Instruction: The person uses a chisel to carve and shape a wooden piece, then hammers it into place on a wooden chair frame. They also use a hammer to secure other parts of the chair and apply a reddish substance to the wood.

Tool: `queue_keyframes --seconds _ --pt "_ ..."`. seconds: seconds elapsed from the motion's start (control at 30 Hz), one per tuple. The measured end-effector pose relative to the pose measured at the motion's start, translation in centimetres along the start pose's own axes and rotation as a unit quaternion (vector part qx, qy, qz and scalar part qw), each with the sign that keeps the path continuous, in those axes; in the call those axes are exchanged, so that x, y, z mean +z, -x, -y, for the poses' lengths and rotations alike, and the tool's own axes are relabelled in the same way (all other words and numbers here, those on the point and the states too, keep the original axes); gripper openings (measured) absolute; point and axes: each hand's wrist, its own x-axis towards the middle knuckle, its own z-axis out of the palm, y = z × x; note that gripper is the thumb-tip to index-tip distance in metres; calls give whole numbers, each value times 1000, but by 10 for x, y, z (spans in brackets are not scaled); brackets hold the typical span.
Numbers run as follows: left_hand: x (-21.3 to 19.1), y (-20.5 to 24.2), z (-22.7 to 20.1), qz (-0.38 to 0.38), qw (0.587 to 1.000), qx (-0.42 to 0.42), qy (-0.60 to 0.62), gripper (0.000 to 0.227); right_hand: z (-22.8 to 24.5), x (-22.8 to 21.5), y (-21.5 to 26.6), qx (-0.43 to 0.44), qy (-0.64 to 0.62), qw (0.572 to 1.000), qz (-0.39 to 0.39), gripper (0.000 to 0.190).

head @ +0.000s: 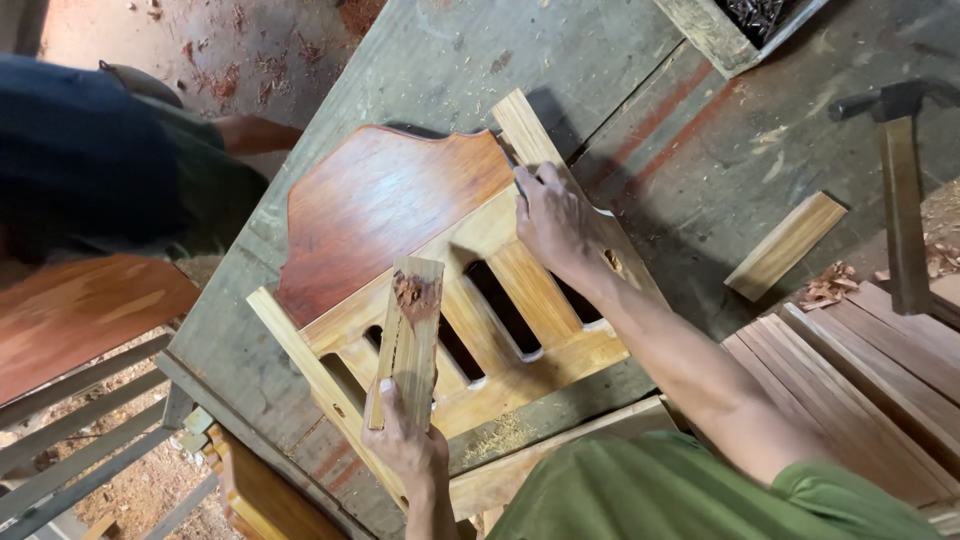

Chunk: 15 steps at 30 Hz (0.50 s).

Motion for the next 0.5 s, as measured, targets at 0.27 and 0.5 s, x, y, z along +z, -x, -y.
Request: queue_keyframes --seconds 0.27,0.5 --pt "-14 6 3 2 1000 10 10 81 14 -32 -7 24 -25 999 4 32" --pt "-29 -18 -19 -37 998 34 48 54 -1 -12 -41 28 31 998 39 19"
